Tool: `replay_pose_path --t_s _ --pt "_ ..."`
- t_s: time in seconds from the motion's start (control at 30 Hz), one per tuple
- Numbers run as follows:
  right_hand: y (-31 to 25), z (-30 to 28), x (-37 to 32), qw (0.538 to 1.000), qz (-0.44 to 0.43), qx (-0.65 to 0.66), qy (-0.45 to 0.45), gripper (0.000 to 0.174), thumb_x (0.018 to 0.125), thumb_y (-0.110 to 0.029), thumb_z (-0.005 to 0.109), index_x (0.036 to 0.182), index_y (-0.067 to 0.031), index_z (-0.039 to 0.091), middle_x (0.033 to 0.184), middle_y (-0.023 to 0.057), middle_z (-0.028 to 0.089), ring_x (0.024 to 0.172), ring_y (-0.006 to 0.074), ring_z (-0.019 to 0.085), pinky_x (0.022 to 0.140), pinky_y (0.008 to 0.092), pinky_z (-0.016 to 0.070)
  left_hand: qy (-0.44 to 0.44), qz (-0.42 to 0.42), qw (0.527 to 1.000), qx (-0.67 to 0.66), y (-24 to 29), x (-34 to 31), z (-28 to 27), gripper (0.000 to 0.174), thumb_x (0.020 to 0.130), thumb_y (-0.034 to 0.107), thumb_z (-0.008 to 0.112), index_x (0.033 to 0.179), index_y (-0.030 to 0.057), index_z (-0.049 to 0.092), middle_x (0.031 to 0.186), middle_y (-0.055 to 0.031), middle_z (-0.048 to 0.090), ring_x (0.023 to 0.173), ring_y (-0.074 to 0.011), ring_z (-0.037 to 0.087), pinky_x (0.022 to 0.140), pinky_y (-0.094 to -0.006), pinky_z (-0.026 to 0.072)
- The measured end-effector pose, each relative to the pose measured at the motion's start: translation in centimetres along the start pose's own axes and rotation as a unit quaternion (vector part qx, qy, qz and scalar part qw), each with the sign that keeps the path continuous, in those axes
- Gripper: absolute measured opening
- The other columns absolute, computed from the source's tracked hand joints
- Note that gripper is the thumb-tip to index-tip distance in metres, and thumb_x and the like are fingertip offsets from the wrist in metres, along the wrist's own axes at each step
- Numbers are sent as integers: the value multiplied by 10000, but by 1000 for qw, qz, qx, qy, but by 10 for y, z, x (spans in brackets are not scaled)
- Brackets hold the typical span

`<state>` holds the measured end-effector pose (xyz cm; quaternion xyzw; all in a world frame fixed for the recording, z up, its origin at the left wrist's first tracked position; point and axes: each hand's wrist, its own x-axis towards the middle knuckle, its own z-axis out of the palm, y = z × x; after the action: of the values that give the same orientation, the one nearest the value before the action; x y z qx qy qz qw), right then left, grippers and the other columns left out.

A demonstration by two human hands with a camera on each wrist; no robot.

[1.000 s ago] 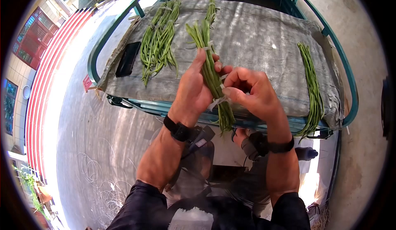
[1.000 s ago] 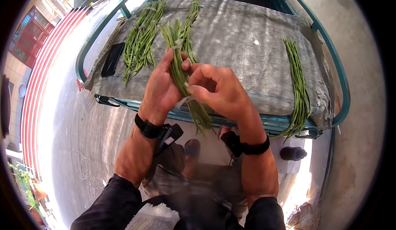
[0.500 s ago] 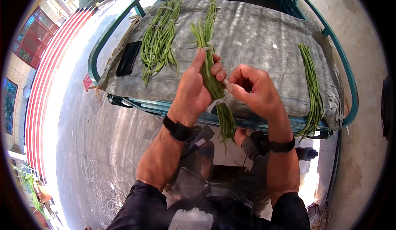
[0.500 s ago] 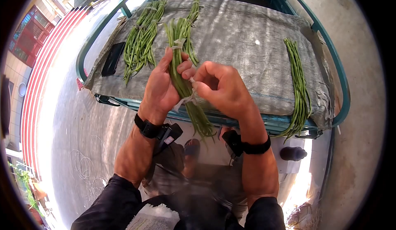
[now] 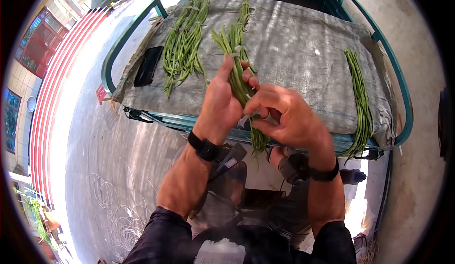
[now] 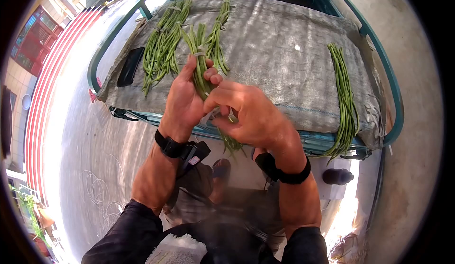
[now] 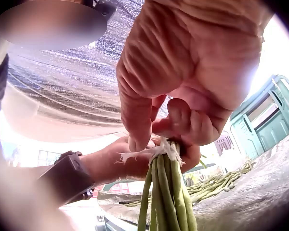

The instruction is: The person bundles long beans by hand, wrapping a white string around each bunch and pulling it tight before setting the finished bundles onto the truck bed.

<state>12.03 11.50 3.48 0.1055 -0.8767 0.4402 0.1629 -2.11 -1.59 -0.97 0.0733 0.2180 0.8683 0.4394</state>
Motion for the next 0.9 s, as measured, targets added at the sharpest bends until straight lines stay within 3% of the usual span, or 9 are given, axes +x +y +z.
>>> replay_pose_path --t_s 0.07,0.17,0.27,0.37,0.47,0.57,0.7,0.8,0.9 --pt "1 12 0 998 -46 -25 28 198 778 21 746 933 -86 685 820 94 609 647 261 615 618 383 515 2 -1 1000 -5 -1 1 -1 393 1129 400 492 1135 8 530 876 -72 533 876 -248 583 784 -377 540" --pt "2 13 0 997 -45 -59 29 173 769 21 748 907 -64 686 841 114 622 671 297 634 652 408 531 5 4 1000 2 -2 4 -2 394 1129 404 489 1133 13 538 870 -68 542 859 -241 585 773 -369 541" --pt "1 11 3 999 -16 -2 40 132 791 24 746 886 -42 682 862 97 626 663 232 647 653 370 527 22 -5 999 28 -1 1 2 401 1131 416 478 1131 22 551 858 -56 557 820 -225 590 763 -362 546" --pt "-8 2 1 991 79 88 55 89 855 18 734 904 -17 669 913 55 647 730 145 656 677 319 511 19 -16 999 47 -3 1 2 404 1124 428 488 1123 30 556 831 -49 577 791 -220 615 744 -369 549" --pt "9 5 -1 948 14 293 122 66 922 -7 719 934 -19 655 962 18 651 832 84 637 698 264 479 2 -25 998 64 -6 3 1 412 1123 444 482 1121 39 557 814 -41 588 779 -218 624 730 -378 543" --pt "14 -8 -5 916 16 381 123 58 959 -35 705 977 -31 650 1005 10 646 859 85 615 719 241 463 11 -31 997 75 -7 1 3 421 1125 459 467 1121 48 556 803 -33 584 764 -212 613 722 -375 530" --pt "15 -10 -7 879 43 457 129 80 989 -72 704 1020 -39 638 974 10 626 730 52 527 593 211 392 -11 -37 997 62 -3 -3 7 424 1136 445 440 1134 37 555 824 -17 524 785 -194 556 715 -347 495" --pt "13 -10 -7 863 29 491 115 90 998 -87 699 1028 -32 634 973 32 651 686 43 511 551 208 375 -11 -29 998 61 -3 -2 6 420 1122 466 472 1111 54 549 812 -29 566 757 -192 579 712 -360 502" --pt "11 -9 -8 880 13 465 93 143 1003 -167 687 1016 -53 602 1047 100 623 622 58 484 547 202 367 5 -22 998 53 -4 -3 10 416 1123 462 471 1114 52 545 820 -25 538 762 -188 553 695 -349 475"
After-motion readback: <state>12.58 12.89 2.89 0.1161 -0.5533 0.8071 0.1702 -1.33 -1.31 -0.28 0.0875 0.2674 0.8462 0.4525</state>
